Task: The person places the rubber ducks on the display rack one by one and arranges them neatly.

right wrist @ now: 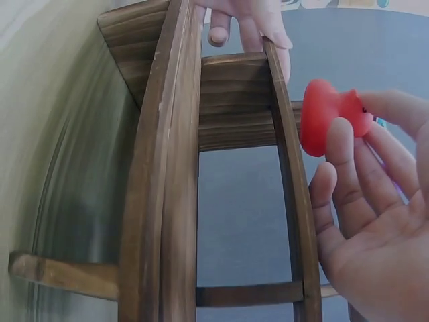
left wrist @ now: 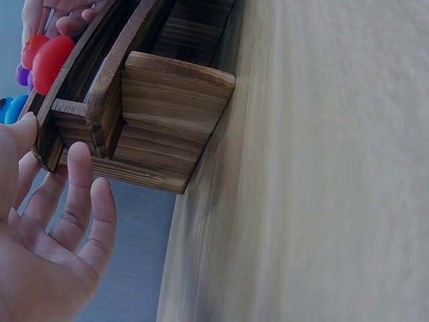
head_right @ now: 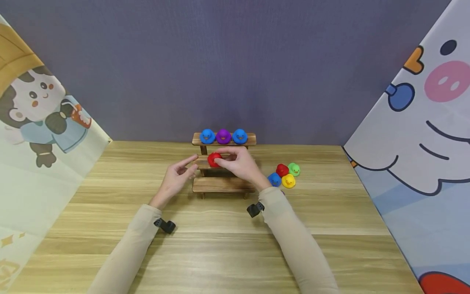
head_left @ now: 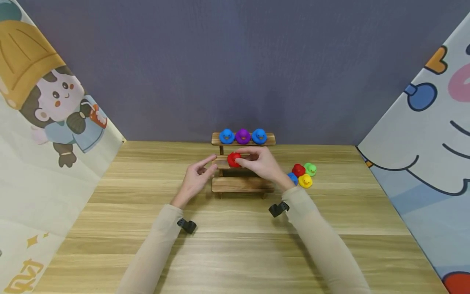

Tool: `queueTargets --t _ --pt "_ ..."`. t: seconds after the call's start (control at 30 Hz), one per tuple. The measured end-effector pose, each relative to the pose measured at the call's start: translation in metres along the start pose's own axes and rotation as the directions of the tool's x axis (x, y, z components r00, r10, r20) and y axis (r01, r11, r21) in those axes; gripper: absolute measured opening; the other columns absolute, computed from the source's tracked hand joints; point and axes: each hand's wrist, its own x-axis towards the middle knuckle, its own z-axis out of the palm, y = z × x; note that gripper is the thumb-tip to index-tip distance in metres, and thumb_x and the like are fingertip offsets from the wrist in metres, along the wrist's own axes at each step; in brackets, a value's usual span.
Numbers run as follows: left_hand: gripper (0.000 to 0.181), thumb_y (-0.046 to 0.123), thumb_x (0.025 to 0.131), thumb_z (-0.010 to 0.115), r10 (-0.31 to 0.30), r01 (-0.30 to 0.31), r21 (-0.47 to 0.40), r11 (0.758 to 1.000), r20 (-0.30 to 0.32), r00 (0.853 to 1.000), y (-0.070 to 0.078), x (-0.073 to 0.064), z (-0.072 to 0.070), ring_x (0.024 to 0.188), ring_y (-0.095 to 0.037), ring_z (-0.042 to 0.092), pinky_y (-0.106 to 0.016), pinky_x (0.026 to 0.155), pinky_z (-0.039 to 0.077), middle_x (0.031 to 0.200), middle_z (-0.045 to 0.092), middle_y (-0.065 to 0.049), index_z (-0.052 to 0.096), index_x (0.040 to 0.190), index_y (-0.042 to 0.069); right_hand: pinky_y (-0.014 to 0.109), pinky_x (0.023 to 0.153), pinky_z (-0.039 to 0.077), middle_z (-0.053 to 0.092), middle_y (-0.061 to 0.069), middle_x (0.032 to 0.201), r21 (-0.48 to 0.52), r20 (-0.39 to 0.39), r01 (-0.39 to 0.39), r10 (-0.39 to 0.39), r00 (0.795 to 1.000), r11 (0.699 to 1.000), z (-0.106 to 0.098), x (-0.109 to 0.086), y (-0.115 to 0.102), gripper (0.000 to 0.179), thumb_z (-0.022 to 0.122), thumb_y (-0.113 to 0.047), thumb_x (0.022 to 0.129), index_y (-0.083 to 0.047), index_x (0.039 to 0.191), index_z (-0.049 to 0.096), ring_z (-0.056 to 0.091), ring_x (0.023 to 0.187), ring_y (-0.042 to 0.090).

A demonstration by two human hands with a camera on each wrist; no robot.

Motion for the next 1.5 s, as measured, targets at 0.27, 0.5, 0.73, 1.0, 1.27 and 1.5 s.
queueTargets --t 0.27,0.5,0.73,1.0,1.27,1.5 --pt "0.044 0.016 0.108 0.065 -0.002 0.002 0.000 1.000 0.002 1.000 -0.001 0.001 0.001 0.097 -0.056 0.068 -0.021 0.064 0.048 0.110 0.075 -0.033 0.060 0.150 0.004 0.032 0.074 0.062 0.079 0.012 0.124 -0.022 -0.014 -0.007 0.007 1.000 1.000 0.011 0.004 -0.002 0.033 0.081 -0.018 0.096 -0.012 0.128 0.079 0.078 0.093 0.036" --pt "0.044 0.014 0.108 0.065 0.017 -0.017 0.014 1.000 0.004 1.000 0.000 0.002 0.002 0.089 -0.046 0.071 -0.020 0.063 0.047 0.108 0.075 -0.033 0.060 0.150 0.002 0.033 0.077 0.065 0.078 0.014 0.124 -0.020 -0.018 0.018 -0.018 1.000 1.000 0.020 0.006 0.000 0.033 0.080 -0.016 0.097 -0.009 0.129 0.078 0.078 0.091 0.023" --pt "0.045 0.016 0.108 0.065 0.003 -0.002 0.027 1.000 -0.004 1.000 -0.020 0.009 0.001 0.091 -0.047 0.071 -0.020 0.063 0.048 0.110 0.075 -0.033 0.060 0.151 0.005 0.032 0.078 0.064 0.077 0.014 0.126 -0.019 -0.014 0.008 -0.008 1.000 1.000 0.023 0.007 0.000 0.035 0.078 -0.015 0.098 -0.007 0.132 0.076 0.077 0.093 0.025" --pt "0.046 0.021 0.108 0.065 0.032 -0.032 0.023 0.999 -0.007 0.999 -0.035 0.013 0.001 0.091 -0.044 0.072 -0.021 0.063 0.048 0.113 0.077 -0.028 0.060 0.153 0.013 0.032 0.079 0.064 0.077 0.014 0.127 -0.011 -0.014 0.005 -0.005 1.000 1.000 0.024 0.007 0.001 0.035 0.077 -0.015 0.099 -0.007 0.134 0.075 0.076 0.095 0.026" --pt "0.043 0.026 0.107 0.068 0.042 -0.042 0.032 0.999 -0.027 0.999 -0.036 0.012 0.000 0.083 -0.028 0.073 -0.021 0.065 0.051 0.105 0.078 -0.025 0.064 0.149 0.017 0.029 0.074 0.061 0.076 0.011 0.131 -0.026 -0.030 0.014 -0.015 0.999 1.000 0.026 0.007 0.001 0.041 0.078 -0.020 0.099 -0.010 0.138 0.073 0.074 0.090 0.022" --pt "0.043 0.026 0.107 0.068 0.045 -0.044 0.031 0.999 -0.031 0.999 -0.037 0.012 0.001 0.079 -0.014 0.072 -0.021 0.065 0.051 0.105 0.079 -0.024 0.065 0.149 0.016 0.031 0.074 0.061 0.076 0.008 0.134 -0.014 -0.044 0.033 -0.034 0.998 0.999 0.023 0.005 0.005 0.042 0.079 -0.023 0.098 -0.011 0.138 0.073 0.074 0.088 0.021"
